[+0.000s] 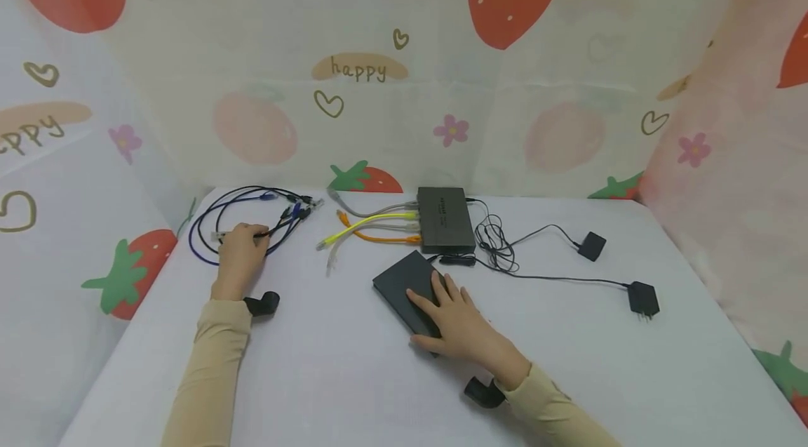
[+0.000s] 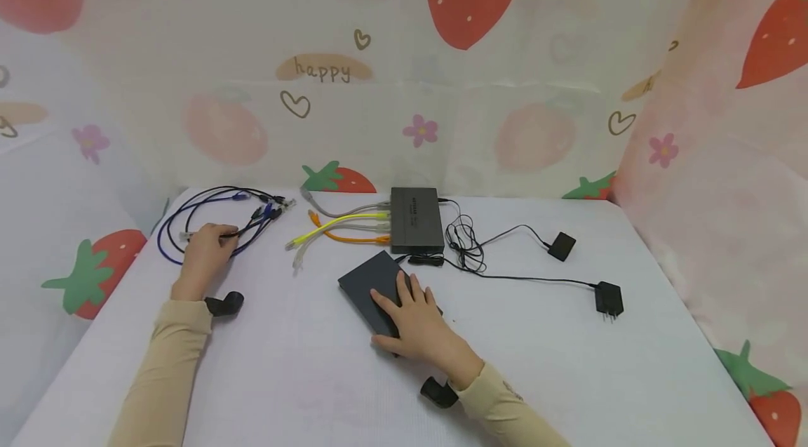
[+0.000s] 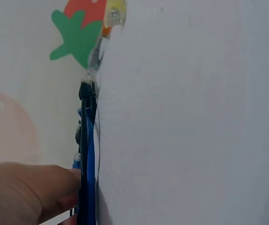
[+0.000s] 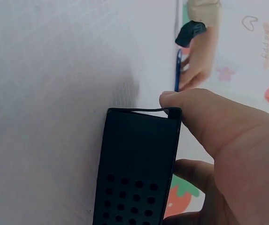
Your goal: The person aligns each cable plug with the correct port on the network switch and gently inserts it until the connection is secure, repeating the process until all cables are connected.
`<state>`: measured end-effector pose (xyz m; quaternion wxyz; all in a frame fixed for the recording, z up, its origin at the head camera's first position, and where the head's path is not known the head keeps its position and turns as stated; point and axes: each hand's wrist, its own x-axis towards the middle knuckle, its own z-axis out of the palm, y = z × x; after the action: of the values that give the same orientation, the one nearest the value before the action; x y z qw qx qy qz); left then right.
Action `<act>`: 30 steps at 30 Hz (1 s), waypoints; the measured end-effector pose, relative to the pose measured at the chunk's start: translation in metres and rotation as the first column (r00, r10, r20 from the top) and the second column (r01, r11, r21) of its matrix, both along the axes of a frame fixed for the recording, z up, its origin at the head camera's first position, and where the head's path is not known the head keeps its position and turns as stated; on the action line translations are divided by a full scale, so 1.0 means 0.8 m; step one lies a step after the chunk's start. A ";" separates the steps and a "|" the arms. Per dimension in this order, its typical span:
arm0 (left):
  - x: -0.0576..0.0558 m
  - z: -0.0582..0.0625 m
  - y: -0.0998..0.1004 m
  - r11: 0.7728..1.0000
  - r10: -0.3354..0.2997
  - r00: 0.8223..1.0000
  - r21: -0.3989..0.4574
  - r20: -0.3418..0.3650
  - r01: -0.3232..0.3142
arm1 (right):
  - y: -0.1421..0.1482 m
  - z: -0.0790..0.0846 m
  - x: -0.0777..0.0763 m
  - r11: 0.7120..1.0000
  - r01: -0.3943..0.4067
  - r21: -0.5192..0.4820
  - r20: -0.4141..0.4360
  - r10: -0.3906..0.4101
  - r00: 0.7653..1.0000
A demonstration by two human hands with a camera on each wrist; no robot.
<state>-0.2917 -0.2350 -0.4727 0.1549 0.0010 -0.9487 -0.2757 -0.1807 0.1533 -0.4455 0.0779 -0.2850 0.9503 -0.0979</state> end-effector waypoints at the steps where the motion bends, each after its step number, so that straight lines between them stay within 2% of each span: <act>1: 0.001 -0.002 0.000 1.000 -0.003 1.000 0.009 -0.006 0.003 | 0.000 0.000 0.000 1.000 0.001 0.001 0.000 -0.001 1.000; 7: 0.004 -0.001 -0.001 0.997 0.007 1.000 0.073 -0.026 -0.005 | -0.001 0.000 0.002 1.000 0.002 0.002 0.003 -0.002 1.000; 12: 0.000 0.002 -0.002 0.998 0.020 0.993 0.068 -0.117 -0.012 | -0.001 0.000 0.003 1.000 -0.001 -0.006 -0.004 0.001 1.000; 18: -0.005 0.009 0.000 0.996 0.050 0.969 0.089 -0.244 -0.029 | 0.000 -0.003 0.002 1.000 -0.002 -0.011 -0.012 0.002 1.000; 23: -0.006 0.020 0.003 0.994 0.068 0.939 0.108 -0.337 -0.033 | 0.000 -0.003 0.001 1.000 -0.002 -0.018 -0.014 0.001 1.000; 26: -0.004 0.027 0.005 0.992 0.083 0.928 0.117 -0.363 -0.043 | 0.000 -0.003 0.001 1.000 -0.001 -0.021 -0.010 0.001 1.000; 30: 0.000 0.035 0.007 0.990 0.088 0.929 0.134 -0.359 -0.042 | 0.001 -0.003 0.002 1.000 0.001 -0.019 -0.006 -0.001 1.000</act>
<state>-0.2915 -0.2292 -0.4444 0.3368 -0.0093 -0.8840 -0.3241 -0.1791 0.1537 -0.4477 0.0721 -0.2857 0.9497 -0.1060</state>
